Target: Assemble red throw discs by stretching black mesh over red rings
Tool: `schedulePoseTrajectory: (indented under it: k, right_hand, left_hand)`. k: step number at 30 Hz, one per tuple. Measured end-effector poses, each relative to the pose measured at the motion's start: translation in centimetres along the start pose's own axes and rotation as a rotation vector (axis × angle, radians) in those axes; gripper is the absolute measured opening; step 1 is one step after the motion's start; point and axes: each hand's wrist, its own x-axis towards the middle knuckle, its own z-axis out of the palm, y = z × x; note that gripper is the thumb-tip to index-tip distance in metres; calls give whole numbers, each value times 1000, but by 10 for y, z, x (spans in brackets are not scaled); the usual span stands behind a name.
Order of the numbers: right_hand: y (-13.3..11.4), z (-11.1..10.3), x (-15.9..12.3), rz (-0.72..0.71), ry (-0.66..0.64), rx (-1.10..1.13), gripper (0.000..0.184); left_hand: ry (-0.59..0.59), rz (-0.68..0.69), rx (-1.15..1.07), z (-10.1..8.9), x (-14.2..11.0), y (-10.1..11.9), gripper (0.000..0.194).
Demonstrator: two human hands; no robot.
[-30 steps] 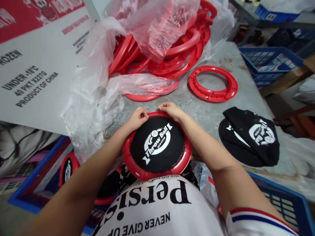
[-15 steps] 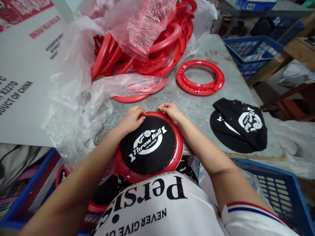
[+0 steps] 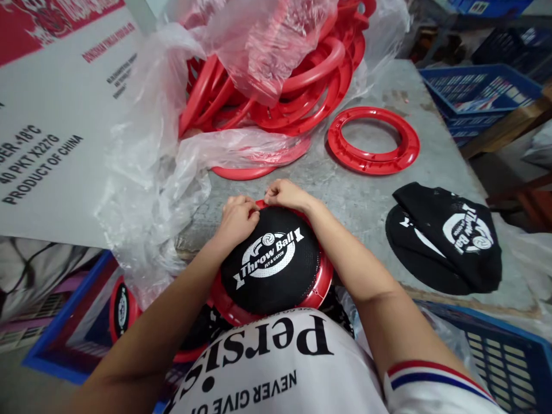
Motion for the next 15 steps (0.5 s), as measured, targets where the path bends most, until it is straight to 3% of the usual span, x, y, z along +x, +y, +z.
schedulePoseTrajectory:
  k: [3,7,15]
  right_hand:
    - [9,9,3,-49,-89,-111,6]
    - [19,17,1,-104,-28,-166,12]
    - [22,16,-2,-148,-30,-239,8]
  left_hand:
    - [-6,-44,-78,5,-2,-1,7]
    - [55,-35,-167,8,-6,-4,10]
    - [126,-28,-265,7,-7,-6,16]
